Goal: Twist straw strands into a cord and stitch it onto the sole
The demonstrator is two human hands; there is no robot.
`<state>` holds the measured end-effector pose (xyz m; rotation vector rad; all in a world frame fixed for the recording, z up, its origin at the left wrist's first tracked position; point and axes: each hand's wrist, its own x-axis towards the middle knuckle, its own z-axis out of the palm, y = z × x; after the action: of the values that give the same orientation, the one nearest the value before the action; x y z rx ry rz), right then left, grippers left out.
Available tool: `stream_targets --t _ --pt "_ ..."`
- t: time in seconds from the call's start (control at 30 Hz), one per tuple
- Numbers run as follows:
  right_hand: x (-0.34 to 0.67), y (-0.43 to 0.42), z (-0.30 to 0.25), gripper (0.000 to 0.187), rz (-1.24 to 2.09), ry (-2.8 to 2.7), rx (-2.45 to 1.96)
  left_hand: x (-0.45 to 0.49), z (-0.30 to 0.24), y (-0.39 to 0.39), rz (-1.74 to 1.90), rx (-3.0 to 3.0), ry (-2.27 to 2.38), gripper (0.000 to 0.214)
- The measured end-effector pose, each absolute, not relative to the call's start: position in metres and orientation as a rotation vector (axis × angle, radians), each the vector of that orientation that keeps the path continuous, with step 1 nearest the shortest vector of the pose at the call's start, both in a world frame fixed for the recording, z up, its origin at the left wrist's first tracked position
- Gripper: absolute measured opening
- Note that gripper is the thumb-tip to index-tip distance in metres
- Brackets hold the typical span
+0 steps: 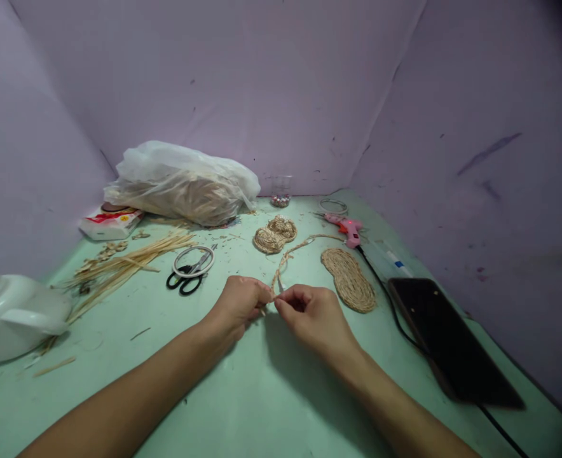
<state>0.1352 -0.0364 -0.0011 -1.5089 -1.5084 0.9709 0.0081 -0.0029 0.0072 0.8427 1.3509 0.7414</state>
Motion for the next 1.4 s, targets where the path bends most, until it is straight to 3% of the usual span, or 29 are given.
stream_targets --t 0.17,0.37,0.47,0.57,0.67,0.8,1.1,1.4 --pt "0.128 -0.045 -0.009 0.017 0.532 -1.861 -1.380 0.006 0.009 0.000 0.671 0.704 1.246 0.011" --pt "0.127 -0.048 -0.008 0.019 0.465 -1.994 -1.305 0.009 0.011 -0.003 0.760 0.677 1.200 0.011" --pt "0.134 -0.046 0.000 0.018 0.533 -1.938 -1.337 0.009 0.010 -0.003 0.817 0.705 1.212 0.008" --pt "0.144 -0.037 0.009 0.026 0.703 -1.546 -1.454 0.008 0.010 -0.003 0.844 0.739 1.218 0.007" --pt "0.148 -0.028 0.010 0.026 1.140 -1.177 -1.479 0.009 0.011 -0.006 0.835 0.770 1.218 0.006" --pt "0.141 -0.026 0.002 0.024 1.562 -1.103 -1.300 0.012 0.013 -0.010 0.803 0.838 1.236 0.003" --pt "0.140 -0.026 0.003 0.005 1.482 -1.104 -1.369 0.007 0.016 -0.005 0.641 0.867 1.206 0.009" --pt "0.132 -0.028 -0.009 0.005 1.439 -1.063 -1.282 0.002 0.010 0.001 0.558 0.928 1.233 0.021"
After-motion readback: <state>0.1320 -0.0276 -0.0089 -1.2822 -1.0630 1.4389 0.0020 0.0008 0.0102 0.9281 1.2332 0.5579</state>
